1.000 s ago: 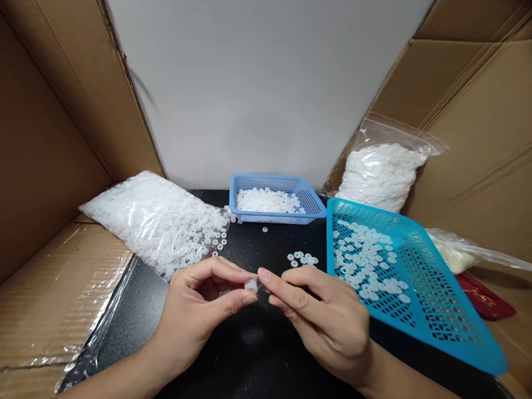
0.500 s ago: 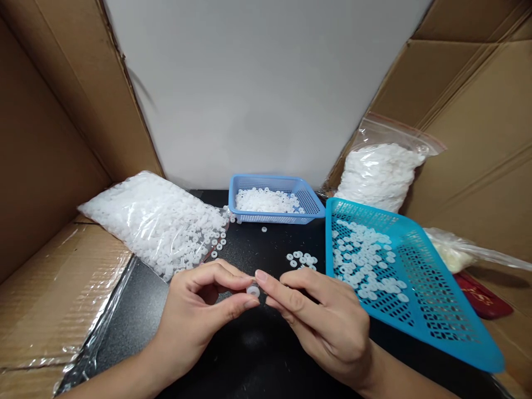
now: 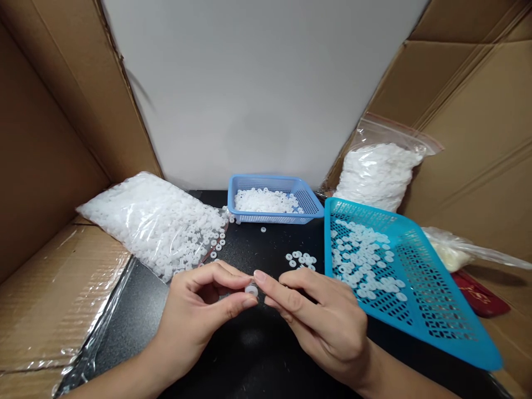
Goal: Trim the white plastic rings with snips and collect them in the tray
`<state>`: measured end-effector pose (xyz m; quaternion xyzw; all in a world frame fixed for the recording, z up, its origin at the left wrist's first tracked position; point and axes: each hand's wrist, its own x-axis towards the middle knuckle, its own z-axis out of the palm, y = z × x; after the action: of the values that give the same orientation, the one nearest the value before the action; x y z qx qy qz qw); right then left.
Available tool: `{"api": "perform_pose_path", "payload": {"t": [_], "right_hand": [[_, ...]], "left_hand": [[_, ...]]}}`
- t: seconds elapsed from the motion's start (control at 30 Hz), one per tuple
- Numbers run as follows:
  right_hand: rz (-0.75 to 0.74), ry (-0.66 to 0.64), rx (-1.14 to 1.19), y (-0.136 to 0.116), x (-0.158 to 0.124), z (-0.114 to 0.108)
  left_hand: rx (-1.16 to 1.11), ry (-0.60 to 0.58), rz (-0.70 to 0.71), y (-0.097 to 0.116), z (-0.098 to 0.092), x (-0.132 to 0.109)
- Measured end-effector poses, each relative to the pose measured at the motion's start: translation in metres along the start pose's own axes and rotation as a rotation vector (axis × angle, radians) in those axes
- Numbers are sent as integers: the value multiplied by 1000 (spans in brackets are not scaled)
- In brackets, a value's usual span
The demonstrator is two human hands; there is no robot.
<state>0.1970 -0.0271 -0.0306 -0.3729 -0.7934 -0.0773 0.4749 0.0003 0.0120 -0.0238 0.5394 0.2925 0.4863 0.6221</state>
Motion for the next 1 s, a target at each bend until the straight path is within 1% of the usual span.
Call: {"api": "perform_pose_path", "payload": {"t": [0.13,0.2,0.3,0.4,0.47,0.5,0.57,0.63,0.7,0.77,0.83,0.87,0.93,1.0], "right_hand": [[-1,-18,-26,0,-2,-1],[30,-21,-6,1,-2,0],[166,20,113,3,-2,3],[313,78,201,5,-1,5],[369,99,231,5,-2,6],[374,105,251,5,-2,5],[318,87,300,3,-2,5],[182,40,309,2,-1,5],[63,9,264,0,0,5],[39,31,215,-1,0,6],[91,93,227,0,-2,8],[143,120,253,1,-3,8],[284,160,308,4,-6,11],[433,160,367,5,-7,14]], "left_hand": [[-3,-7,-18,1,1,1],[18,-3,-29,2,1,1],[44,30,-46,2,2,1],[12,49,-60,2,2,1],[6,54,-59,2,1,1],[15,54,-52,2,1,1],[40,47,-27,1,0,1],[59,36,-4,0,0,0],[75,36,5,-1,0,0],[97,47,-2,-2,0,0],[122,57,-1,-2,0,0],[136,59,13,-2,0,0],[178,56,70,-2,0,1],[236,45,153,-1,0,1]]}}
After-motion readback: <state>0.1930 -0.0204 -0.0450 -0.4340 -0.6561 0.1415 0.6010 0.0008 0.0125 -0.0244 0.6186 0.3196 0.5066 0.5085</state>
